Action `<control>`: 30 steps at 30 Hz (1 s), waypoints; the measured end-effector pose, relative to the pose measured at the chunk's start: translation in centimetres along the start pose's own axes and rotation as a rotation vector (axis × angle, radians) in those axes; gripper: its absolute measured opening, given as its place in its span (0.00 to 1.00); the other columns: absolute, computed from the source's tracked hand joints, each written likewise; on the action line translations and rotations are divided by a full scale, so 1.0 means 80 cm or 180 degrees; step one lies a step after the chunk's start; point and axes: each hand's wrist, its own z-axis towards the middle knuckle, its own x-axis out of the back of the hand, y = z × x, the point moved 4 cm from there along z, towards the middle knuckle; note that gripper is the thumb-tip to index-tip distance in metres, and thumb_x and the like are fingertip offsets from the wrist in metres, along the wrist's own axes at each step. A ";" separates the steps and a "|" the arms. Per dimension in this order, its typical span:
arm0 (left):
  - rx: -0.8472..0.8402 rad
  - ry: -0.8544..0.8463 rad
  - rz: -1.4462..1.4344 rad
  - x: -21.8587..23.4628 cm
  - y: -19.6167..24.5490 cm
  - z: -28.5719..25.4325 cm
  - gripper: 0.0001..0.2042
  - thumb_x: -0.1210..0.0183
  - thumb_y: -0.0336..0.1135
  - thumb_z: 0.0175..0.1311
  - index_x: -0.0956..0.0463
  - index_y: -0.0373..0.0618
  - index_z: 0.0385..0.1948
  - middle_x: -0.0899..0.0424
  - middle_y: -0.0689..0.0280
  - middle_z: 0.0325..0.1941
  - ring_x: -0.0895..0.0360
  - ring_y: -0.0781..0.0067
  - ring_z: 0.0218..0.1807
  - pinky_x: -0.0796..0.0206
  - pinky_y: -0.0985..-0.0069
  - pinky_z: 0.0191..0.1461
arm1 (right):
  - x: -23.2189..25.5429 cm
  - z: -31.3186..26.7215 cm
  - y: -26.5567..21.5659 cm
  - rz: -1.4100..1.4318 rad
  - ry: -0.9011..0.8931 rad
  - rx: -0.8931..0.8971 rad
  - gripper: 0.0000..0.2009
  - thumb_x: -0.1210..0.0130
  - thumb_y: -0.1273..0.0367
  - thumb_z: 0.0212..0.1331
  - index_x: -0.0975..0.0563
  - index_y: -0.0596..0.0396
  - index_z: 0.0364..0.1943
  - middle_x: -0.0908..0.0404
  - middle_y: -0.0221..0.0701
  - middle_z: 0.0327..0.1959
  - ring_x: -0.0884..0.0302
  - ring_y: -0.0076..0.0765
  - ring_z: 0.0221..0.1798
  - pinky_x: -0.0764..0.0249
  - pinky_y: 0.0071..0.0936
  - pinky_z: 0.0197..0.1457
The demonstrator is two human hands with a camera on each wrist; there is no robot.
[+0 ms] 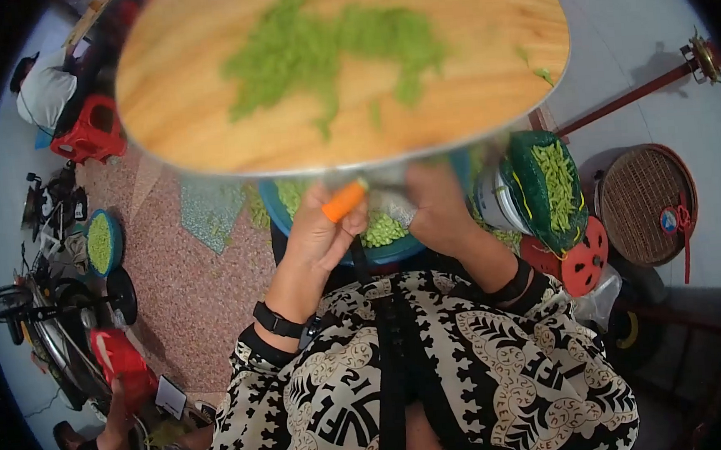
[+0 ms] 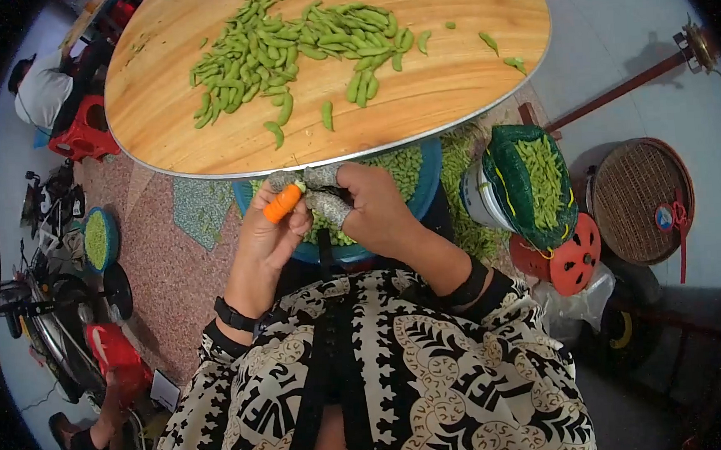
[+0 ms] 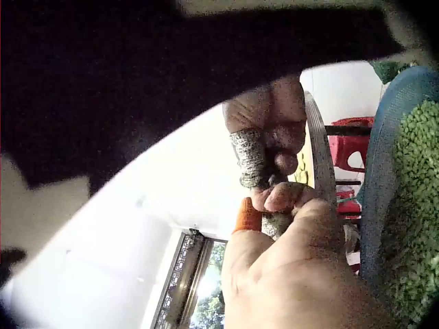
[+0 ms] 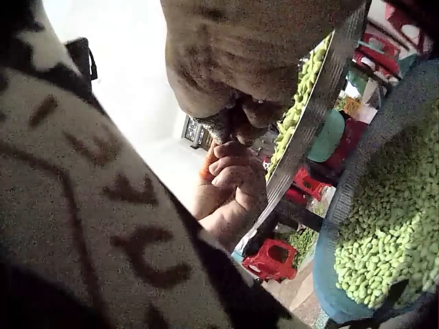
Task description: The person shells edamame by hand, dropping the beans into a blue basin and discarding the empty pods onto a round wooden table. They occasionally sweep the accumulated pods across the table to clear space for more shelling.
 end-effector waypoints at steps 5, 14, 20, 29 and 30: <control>-0.0116 0.0046 0.0233 -0.001 0.001 -0.001 0.07 0.45 0.30 0.53 0.31 0.45 0.33 0.28 0.66 0.18 0.36 0.78 0.15 0.45 0.83 0.19 | 0.002 -0.004 -0.014 -0.0485 0.0046 0.0139 0.10 0.43 0.72 0.45 0.27 0.61 0.33 0.29 0.36 0.22 0.33 0.28 0.23 0.37 0.24 0.26; -0.0238 0.0012 0.0428 -0.001 -0.002 0.002 0.12 0.42 0.29 0.50 0.33 0.44 0.36 0.28 0.67 0.17 0.34 0.77 0.15 0.45 0.82 0.19 | 0.002 -0.003 -0.006 0.0324 -0.0031 -0.0350 0.10 0.45 0.75 0.46 0.27 0.62 0.34 0.26 0.31 0.25 0.34 0.18 0.29 0.34 0.21 0.31; -0.0240 0.0368 0.1060 0.001 0.002 0.008 0.09 0.43 0.26 0.50 0.31 0.42 0.33 0.26 0.66 0.18 0.35 0.79 0.15 0.44 0.85 0.19 | 0.004 0.001 0.007 -0.0217 0.0090 -0.0194 0.10 0.44 0.77 0.40 0.27 0.62 0.30 0.26 0.37 0.25 0.28 0.29 0.26 0.32 0.25 0.29; -0.0560 0.0457 0.1741 0.004 -0.006 0.011 0.09 0.48 0.21 0.49 0.33 0.42 0.33 0.32 0.73 0.22 0.36 0.83 0.20 0.45 0.88 0.21 | 0.002 -0.006 0.005 -0.1377 0.0076 0.0967 0.08 0.49 0.80 0.28 0.32 0.62 0.19 0.31 0.40 0.20 0.33 0.49 0.23 0.35 0.36 0.25; -0.0684 0.0416 0.1706 0.002 -0.007 0.010 0.11 0.48 0.21 0.48 0.33 0.43 0.35 0.32 0.73 0.23 0.36 0.84 0.22 0.45 0.88 0.22 | 0.003 -0.007 0.010 -0.1378 0.0090 0.0975 0.08 0.49 0.80 0.28 0.32 0.62 0.19 0.31 0.40 0.20 0.33 0.49 0.23 0.35 0.36 0.25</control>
